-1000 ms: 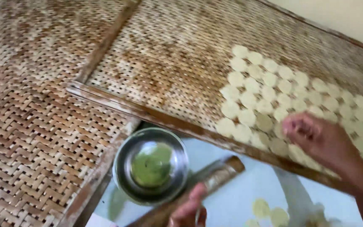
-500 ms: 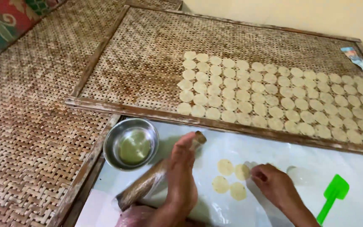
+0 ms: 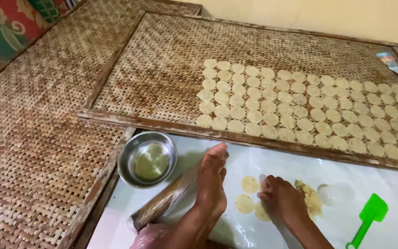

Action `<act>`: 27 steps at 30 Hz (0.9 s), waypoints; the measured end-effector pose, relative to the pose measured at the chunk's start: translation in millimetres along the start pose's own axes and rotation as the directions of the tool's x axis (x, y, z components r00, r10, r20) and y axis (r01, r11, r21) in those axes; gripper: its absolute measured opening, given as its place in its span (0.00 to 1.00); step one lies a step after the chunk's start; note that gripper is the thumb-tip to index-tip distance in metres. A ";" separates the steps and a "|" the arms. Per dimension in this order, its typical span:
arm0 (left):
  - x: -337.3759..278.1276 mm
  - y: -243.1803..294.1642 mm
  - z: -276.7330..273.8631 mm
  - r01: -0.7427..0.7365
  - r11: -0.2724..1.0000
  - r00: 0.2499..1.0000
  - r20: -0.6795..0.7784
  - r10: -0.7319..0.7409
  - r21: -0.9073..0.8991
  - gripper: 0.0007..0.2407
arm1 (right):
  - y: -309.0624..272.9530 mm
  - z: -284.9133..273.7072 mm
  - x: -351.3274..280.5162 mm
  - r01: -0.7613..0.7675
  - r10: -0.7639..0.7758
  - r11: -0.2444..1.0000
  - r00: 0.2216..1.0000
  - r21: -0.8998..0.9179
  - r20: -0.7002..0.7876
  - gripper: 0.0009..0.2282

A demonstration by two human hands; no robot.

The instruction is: Rolling out dough and placing small circular cutouts onto drying trays.

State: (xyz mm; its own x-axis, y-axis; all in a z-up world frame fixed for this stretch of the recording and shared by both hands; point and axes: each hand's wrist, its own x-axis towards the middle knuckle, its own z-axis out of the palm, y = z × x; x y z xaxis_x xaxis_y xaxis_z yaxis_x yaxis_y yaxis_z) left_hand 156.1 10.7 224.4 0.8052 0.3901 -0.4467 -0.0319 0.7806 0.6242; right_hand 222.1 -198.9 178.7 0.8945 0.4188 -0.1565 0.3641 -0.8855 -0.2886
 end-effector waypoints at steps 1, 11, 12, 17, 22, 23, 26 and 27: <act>4.4 -3.2 -5.4 -0.050 0.998 0.998 0.042 0.051 -0.022 0.12 | 1.1 2.0 0.5 0.047 -0.047 0.999 0.998 -0.003 -0.050 0.14; -16.8 25.5 -2.7 -0.115 0.993 0.989 0.093 0.117 -0.028 0.11 | 6.8 0.1 12.4 -0.017 0.025 0.982 0.999 0.187 -0.045 0.15; -19.2 26.7 -3.1 -0.115 0.993 0.989 0.092 0.117 -0.029 0.11 | 16.7 4.0 17.1 -0.017 0.025 0.982 0.999 0.186 -0.044 0.15; -22.2 25.8 -3.5 -0.108 0.993 0.985 0.128 0.114 -0.054 0.13 | 64.1 18.1 31.5 -0.156 0.111 0.884 0.986 0.441 0.127 0.12; -23.1 26.1 -0.7 -0.073 0.996 0.991 0.111 0.078 -0.051 0.12 | 61.7 4.2 30.6 -0.278 0.185 0.811 0.957 0.514 0.225 0.11; -23.0 25.9 -0.5 -0.067 0.996 0.992 0.105 0.072 -0.054 0.12 | 62.4 4.0 31.1 -0.306 0.207 0.805 0.948 0.509 0.242 0.11; -21.7 23.6 -2.2 -0.077 0.996 0.989 0.124 0.082 -0.045 0.12 | 74.2 19.5 37.5 -0.254 0.173 0.840 0.963 0.479 0.208 0.09; -22.5 22.5 -1.5 -0.077 0.996 0.989 0.125 0.082 -0.044 0.12 | 75.8 23.1 36.2 -0.255 0.174 0.840 0.963 0.480 0.207 0.09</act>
State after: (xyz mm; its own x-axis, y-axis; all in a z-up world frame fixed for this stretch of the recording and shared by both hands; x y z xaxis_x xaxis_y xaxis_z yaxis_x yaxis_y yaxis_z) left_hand 136.3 20.3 247.5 0.8674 0.3887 -0.3106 -0.1200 0.7692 0.6276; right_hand 276.1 -246.2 129.4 0.8707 0.2910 -0.3966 -0.0468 -0.7536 -0.6557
